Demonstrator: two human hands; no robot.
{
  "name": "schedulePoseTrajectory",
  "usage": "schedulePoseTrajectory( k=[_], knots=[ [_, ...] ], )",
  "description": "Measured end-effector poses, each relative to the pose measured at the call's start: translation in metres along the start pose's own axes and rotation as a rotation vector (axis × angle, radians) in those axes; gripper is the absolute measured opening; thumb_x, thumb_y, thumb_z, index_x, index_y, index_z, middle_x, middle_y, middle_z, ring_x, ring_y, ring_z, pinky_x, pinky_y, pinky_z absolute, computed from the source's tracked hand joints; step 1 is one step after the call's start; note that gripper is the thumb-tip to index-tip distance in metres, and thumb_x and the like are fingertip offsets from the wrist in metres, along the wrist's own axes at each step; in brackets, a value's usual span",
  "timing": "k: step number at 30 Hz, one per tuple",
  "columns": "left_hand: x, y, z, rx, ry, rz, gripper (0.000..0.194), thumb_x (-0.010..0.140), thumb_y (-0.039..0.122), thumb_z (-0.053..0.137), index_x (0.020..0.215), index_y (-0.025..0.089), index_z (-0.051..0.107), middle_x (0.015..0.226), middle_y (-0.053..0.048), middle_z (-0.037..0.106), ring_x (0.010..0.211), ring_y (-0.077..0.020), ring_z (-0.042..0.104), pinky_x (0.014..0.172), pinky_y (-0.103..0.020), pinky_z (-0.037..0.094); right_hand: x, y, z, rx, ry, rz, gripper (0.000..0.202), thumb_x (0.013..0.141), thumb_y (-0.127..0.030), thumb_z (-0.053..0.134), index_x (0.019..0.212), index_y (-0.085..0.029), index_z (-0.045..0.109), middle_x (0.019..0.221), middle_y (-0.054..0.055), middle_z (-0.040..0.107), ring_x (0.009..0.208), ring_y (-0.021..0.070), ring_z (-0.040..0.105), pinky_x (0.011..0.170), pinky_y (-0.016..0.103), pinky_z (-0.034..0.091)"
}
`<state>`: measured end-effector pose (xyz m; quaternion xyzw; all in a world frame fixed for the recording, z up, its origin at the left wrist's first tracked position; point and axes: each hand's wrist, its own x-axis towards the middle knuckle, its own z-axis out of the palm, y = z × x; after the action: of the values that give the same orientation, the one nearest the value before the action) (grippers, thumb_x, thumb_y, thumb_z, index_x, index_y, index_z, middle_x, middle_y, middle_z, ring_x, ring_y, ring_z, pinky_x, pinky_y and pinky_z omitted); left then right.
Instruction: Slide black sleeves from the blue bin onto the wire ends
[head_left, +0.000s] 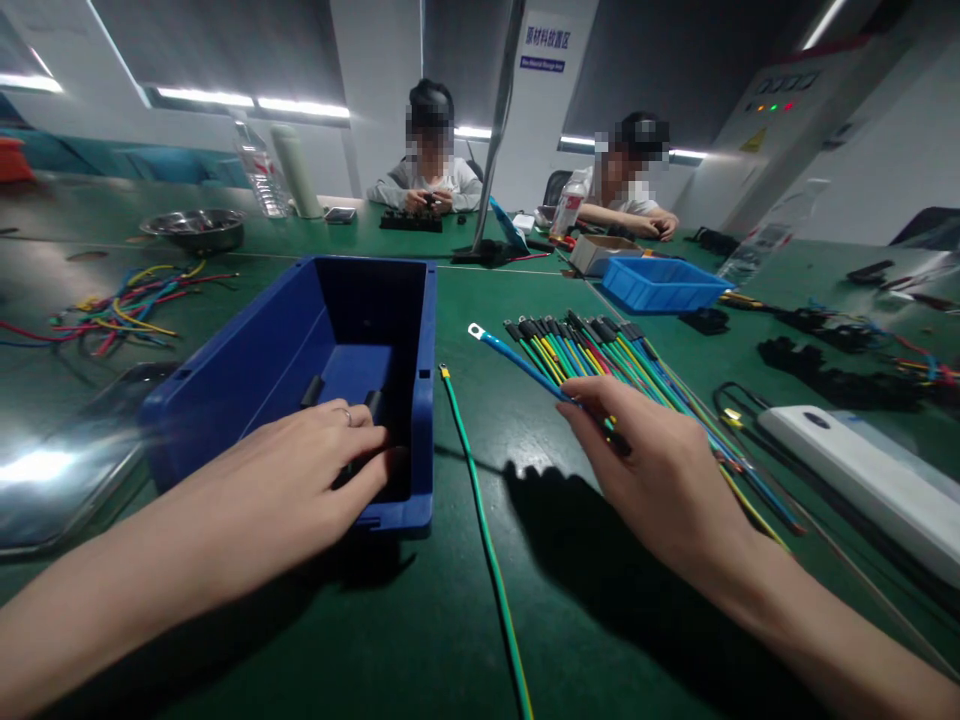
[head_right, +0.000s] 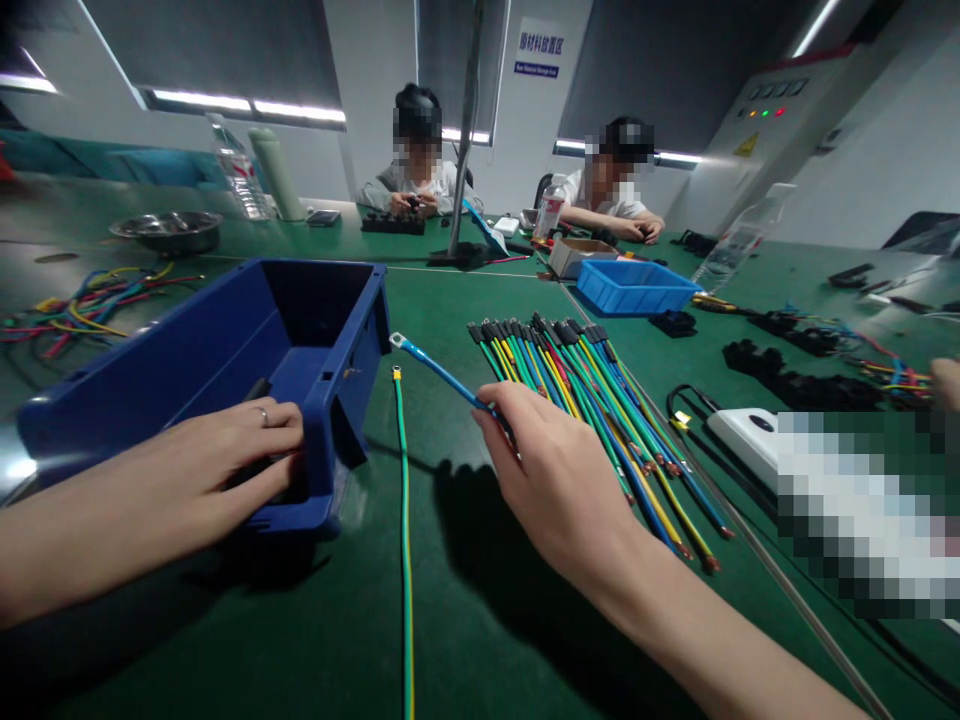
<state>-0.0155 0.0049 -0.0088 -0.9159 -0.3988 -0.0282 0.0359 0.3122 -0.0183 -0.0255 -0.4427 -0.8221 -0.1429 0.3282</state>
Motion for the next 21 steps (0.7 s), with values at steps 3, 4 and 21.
schedulePoseTrajectory(
  k=[3,4,21],
  knots=[
    [0.003,0.011,-0.003,-0.078,-0.118,-0.222,0.066,0.109,0.045,0.022,0.112,0.024,0.085,0.121,-0.012,0.080,0.110,-0.0271,0.082,0.097,-0.047,0.070,0.003,0.000,-0.007,-0.075,0.129,-0.041,0.009,0.108,-0.015,0.062,0.110,-0.011,0.069,0.095,0.005,0.078,0.078,0.0118,0.075,0.068,0.023,0.052],
    [0.002,0.014,0.000,-0.122,-0.097,-0.247,0.060,0.109,0.049,0.029,0.115,0.026,0.084,0.120,-0.011,0.081,0.108,-0.0250,0.081,0.098,-0.043,0.070,0.004,0.000,-0.008,-0.088,0.163,-0.047,0.009,0.108,-0.015,0.061,0.109,-0.010,0.069,0.094,0.006,0.078,0.077,0.0112,0.074,0.067,0.023,0.051],
    [0.004,0.012,0.010,-0.326,0.049,-0.359,0.054,0.098,0.057,0.041,0.093,0.022,0.082,0.109,-0.007,0.081,0.084,-0.0176,0.075,0.079,-0.030,0.059,0.005,-0.002,-0.013,-0.072,0.230,-0.034,0.008,0.106,-0.012,0.060,0.109,-0.020,0.062,0.084,0.000,0.076,0.057,0.0067,0.064,0.058,0.021,0.050]
  ],
)
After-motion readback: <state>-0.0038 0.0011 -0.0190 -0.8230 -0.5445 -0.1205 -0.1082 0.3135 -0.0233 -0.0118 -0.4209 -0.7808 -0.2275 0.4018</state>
